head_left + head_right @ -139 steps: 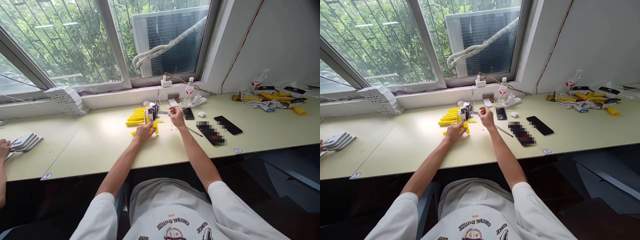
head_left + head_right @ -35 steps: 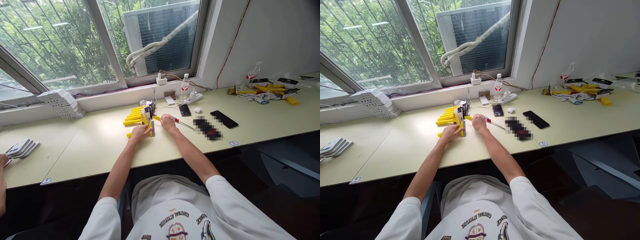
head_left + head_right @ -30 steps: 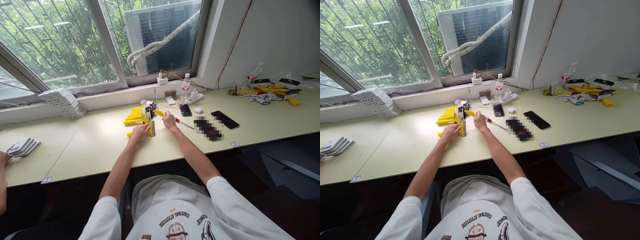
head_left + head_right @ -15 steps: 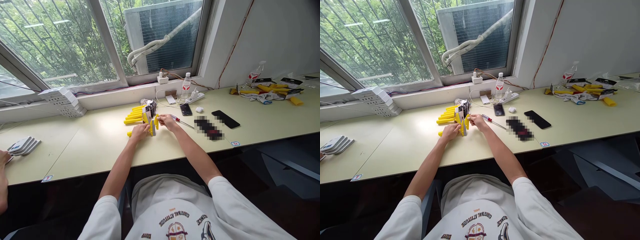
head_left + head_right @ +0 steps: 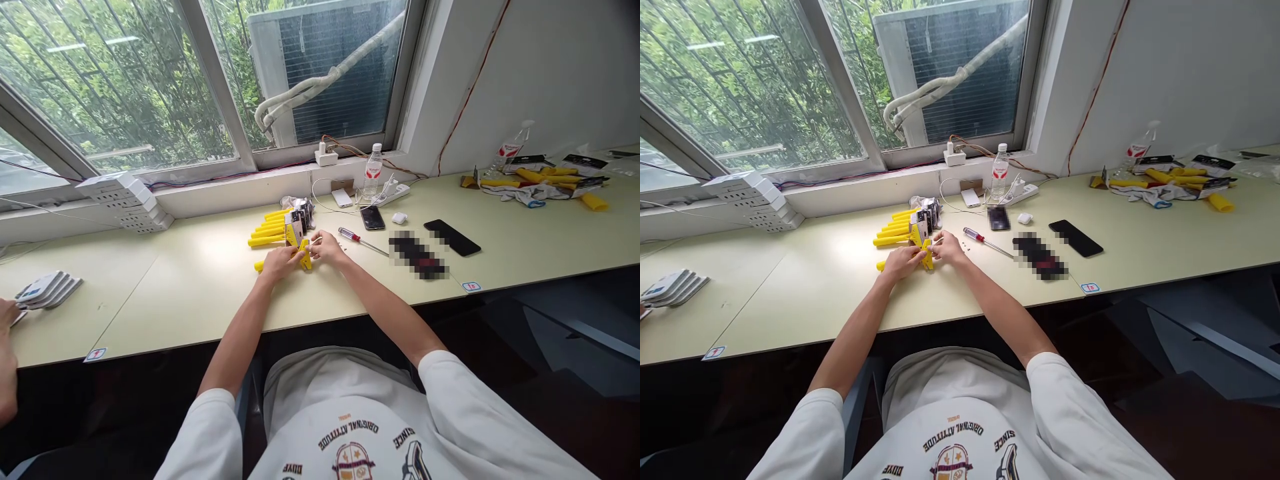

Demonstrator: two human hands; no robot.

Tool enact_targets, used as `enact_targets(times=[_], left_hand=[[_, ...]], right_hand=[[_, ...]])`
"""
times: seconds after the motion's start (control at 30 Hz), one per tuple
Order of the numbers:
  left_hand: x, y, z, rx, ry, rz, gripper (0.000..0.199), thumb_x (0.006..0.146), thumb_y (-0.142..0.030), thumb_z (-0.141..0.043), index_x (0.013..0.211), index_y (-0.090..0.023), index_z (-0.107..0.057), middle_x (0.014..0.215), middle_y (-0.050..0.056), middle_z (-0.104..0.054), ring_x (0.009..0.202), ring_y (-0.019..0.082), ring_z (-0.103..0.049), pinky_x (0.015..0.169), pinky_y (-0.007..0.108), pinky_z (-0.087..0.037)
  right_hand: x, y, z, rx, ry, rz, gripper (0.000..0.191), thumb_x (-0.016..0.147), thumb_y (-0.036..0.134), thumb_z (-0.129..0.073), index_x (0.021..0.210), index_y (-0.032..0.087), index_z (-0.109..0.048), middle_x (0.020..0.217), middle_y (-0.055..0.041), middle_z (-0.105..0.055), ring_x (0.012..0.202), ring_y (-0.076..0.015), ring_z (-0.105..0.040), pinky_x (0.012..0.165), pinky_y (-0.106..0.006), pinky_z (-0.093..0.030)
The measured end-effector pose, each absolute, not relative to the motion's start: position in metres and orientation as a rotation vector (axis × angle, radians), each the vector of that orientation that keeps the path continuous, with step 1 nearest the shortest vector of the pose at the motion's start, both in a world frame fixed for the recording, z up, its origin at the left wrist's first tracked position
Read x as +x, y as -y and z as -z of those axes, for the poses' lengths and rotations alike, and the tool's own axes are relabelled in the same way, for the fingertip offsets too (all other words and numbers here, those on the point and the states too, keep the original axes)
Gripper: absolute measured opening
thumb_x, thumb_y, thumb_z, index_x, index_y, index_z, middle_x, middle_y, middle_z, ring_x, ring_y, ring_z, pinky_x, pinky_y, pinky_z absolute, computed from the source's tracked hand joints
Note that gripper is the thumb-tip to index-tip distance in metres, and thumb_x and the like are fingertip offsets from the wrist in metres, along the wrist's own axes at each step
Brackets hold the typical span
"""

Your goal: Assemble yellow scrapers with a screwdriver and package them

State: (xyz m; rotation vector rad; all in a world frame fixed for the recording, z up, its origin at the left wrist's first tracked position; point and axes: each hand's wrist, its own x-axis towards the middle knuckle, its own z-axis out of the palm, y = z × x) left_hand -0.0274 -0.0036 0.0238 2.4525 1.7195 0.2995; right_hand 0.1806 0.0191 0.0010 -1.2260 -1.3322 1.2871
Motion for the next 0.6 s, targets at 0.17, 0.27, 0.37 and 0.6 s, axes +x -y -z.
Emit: enact_targets(times=[0.17,0.27,0.37,0.6], left_hand=[[-0.0275,0.0023,-0.0211,2.475,-1.734,-0.295,0.060,0.109,-0.071,-0.042,0.097,-0.026,-0.079,0.097,0.011,-0.083,0.090,0.031,-0.076,0.070,0.035,-0.040],[-0.0275,0.0030,-0.0214,2.474,-1.740,-0.297,0.059,0.110,-0.069,-0.041,0.096,-0.026,-0.079,0.098,0.011,-0.083,0.091,0.031,-0.076,0.071,0.035,-0.041],[-0.0278,0.0034,-0.0219,2.471,-1.731,-0.299,0.059,0.110,-0.068,-0.041,0.097,-0.026,-0.079,0.099,0.010,-0.083,0.092,0.030,-0.076,0.072,0.034,-0.041],[-0.0289,0.0009,-0.0191,2.491,-1.716,-0.310,0.054,0.110,-0.066,-0.043,0.099,-0.026,-0.078,0.101,0.010,-0.084,0.092,0.030,-0.076,0.070,0.034,-0.039]], right_hand=[[0.1737,-0.0180,0.0045,-1.296,1.351,-1.155,0.032,0.087,0.016,-0.086,0.092,0.024,-0.055,0.075,0.0044,-0.069,0.058,-0.0124,-0.068,0.050,-0.022,-0.051],[0.1732,-0.0195,0.0069,-1.313,1.352,-1.154,0.032,0.086,0.020,-0.089,0.091,0.024,-0.058,0.073,0.0052,-0.068,0.052,-0.0100,-0.063,0.046,-0.020,-0.045],[0.1744,-0.0215,0.0070,-1.295,1.370,-1.248,0.024,0.091,0.023,-0.085,0.086,0.022,-0.062,0.069,0.0019,-0.068,0.053,-0.0125,-0.065,0.042,-0.021,-0.042],[0.1775,-0.0235,0.0067,-1.249,1.389,-1.264,0.013,0.093,0.022,-0.079,0.084,0.021,-0.069,0.073,-0.0004,-0.072,0.059,-0.0134,-0.067,0.045,-0.020,-0.042]])
